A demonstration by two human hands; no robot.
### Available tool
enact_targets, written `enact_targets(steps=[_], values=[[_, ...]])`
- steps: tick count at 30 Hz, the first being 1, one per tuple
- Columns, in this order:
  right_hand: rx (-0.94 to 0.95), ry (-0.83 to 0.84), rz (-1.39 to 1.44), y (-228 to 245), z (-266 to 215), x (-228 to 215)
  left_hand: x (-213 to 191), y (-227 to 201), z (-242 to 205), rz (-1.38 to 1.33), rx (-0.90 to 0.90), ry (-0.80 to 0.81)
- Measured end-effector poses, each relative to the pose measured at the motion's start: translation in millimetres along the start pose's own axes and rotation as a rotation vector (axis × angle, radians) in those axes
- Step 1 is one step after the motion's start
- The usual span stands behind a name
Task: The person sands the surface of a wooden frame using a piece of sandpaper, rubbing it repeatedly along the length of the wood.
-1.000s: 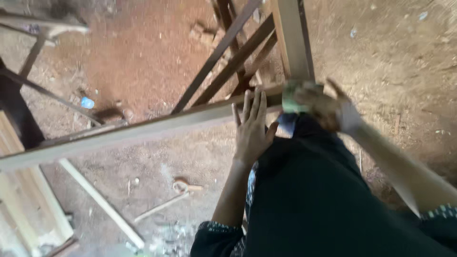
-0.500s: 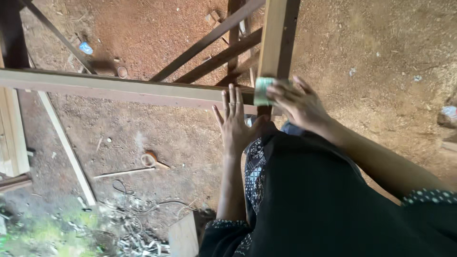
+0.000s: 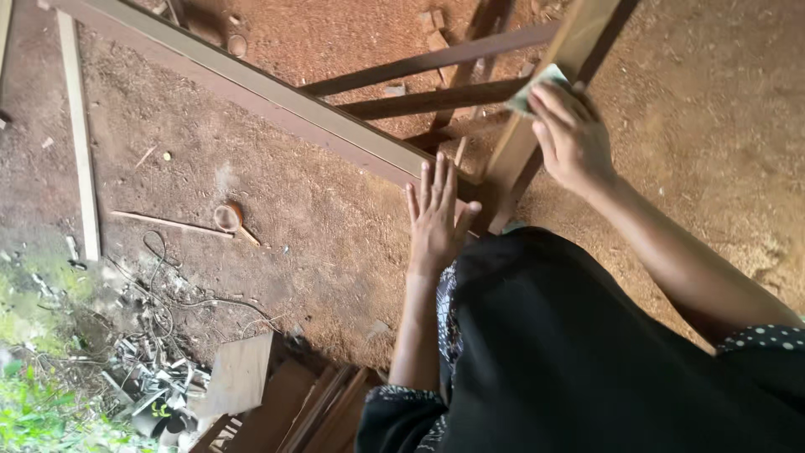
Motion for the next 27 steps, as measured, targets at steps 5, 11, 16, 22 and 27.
enact_targets(steps=[5, 11, 16, 22, 27], values=[[-0.458, 0.050, -0.038, 41.5, -13.7, 13.4, 6.4, -7.2, 9.8, -0.136, -0.060, -0.069], [-0.258, 0.024, -0.181, -44.8, 36.1, -5.7, 0.8, -17.6, 5.0, -0.186, -0.128, -0.075], [-0.407, 0.096, 0.055, 20.4, -13.3, 20.1, 6.7, -29.4, 6.1, -0.099, -0.202, -0.144], [-0.431, 0.163, -0.128, -54.5, 45.3, -14.4, 22.7, -53.4, 6.8, -0.091, -0.294, -0.322], [-0.315, 0.103, 0.128, -62.4, 38.6, -17.1, 44.4, -86.1, 0.6, 0.026, -0.444, -0.403]])
Point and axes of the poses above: each hand's wrist, its own z-axis towards the middle knuckle, its own x-axis out of the palm, y = z × x, the point moved 2 cm from there along z, towards the middle knuckle, and after that the axes turned 1 degree about -z, right-handed, at the moved point
